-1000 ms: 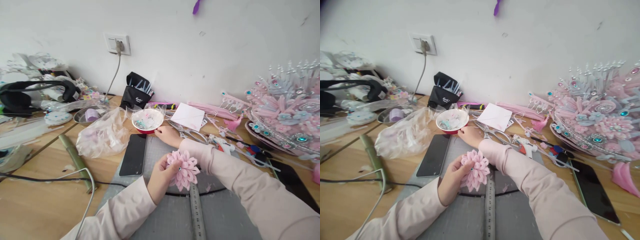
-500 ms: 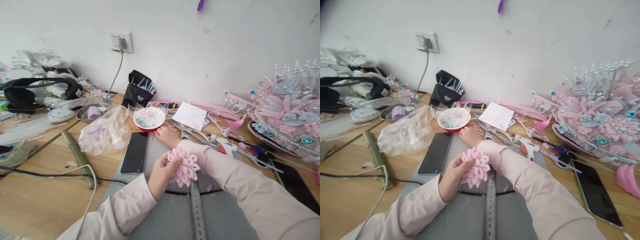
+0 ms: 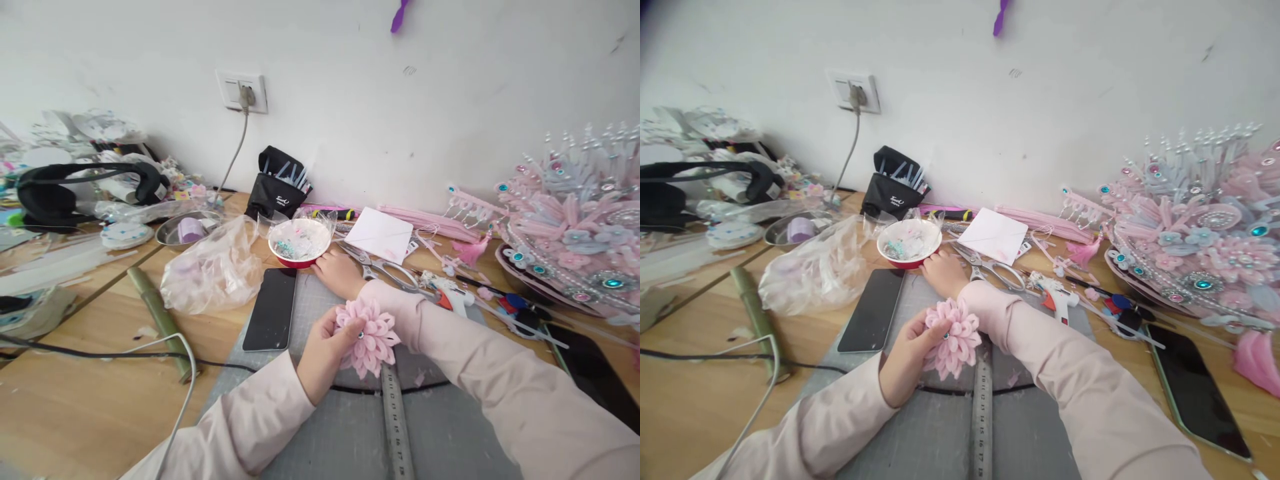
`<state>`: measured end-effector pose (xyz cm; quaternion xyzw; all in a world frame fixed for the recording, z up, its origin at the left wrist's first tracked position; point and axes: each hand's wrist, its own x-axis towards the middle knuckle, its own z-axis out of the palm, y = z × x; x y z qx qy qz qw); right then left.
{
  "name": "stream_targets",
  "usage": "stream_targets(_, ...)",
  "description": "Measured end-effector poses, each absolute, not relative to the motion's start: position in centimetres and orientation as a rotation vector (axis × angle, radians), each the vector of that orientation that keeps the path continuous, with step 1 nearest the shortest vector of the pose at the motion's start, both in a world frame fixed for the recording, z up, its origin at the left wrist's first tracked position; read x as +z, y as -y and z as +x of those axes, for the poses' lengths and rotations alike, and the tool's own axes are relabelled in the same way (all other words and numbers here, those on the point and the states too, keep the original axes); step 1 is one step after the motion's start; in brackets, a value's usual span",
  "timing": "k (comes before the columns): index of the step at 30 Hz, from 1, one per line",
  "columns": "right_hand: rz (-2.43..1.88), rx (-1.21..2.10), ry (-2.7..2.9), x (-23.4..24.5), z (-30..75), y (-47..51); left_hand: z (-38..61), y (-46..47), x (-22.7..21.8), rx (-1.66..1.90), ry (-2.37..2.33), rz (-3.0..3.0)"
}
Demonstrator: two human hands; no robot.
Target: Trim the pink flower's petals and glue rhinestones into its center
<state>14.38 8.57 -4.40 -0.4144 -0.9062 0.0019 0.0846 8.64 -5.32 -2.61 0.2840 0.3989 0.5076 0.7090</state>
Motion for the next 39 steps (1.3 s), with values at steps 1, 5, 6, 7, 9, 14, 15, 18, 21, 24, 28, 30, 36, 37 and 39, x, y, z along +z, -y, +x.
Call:
stream_targets(1,-1.225,0.014,2.702,-4.2,14.5,-8.7,8.6,5.3,-2.6,1.125,-0.885,0.627)
stream_targets(5,-1.225,0.053,2.665,-3.3,15.5,-9.1,8.6,5.3,-2.6,1.121,-0.883,0.614)
stream_targets(6,-1.232,0.066,2.648,-3.1,15.9,-9.1,8.6,5.3,-2.6,1.120,-0.883,0.611)
stream_targets(7,-1.240,0.078,2.629,-2.7,16.3,-9.1,8.6,5.2,-2.6,1.120,-0.883,0.609)
stream_targets(9,-1.270,0.094,2.578,-2.0,17.6,-8.8,8.5,5.2,-2.6,1.120,-0.875,0.609)
stream_targets(14,-1.506,0.035,2.372,0.5,22.9,-5.5,8.5,4.8,-2.6,1.139,-0.898,0.593)
stream_targets(15,-1.633,-0.011,2.358,0.9,24.3,-4.4,8.5,4.7,-2.6,1.143,-0.910,0.586)
stream_targets(18,-2.145,-0.109,2.303,1.6,28.8,-1.0,8.5,4.7,-2.5,1.146,-0.925,0.566)
stream_targets(21,-2.502,-0.092,2.193,0.8,32.7,1.6,8.6,4.8,-2.4,1.135,-0.940,0.567)
stream_targets(24,-2.561,0.192,2.143,-0.6,35.2,2.8,8.7,4.9,-2.5,1.119,-0.958,0.571)
stream_targets(28,-2.536,0.378,2.090,-1.8,36.0,2.2,8.7,4.8,-2.4,1.099,-0.982,0.593)
stream_targets(30,-2.545,0.423,2.058,-1.9,35.9,1.8,8.7,4.8,-2.3,1.090,-0.985,0.601)
stream_targets(36,-2.461,0.482,1.940,-1.9,36.1,1.5,8.7,4.9,-2.1,1.074,-0.980,0.603)
stream_targets(37,-2.425,0.522,1.903,-1.8,36.1,1.6,8.7,4.9,-2.1,1.078,-0.982,0.600)
stream_targets(39,-2.337,0.585,1.834,-1.8,36.3,1.8,8.7,4.8,-2.2,1.084,-0.991,0.596)
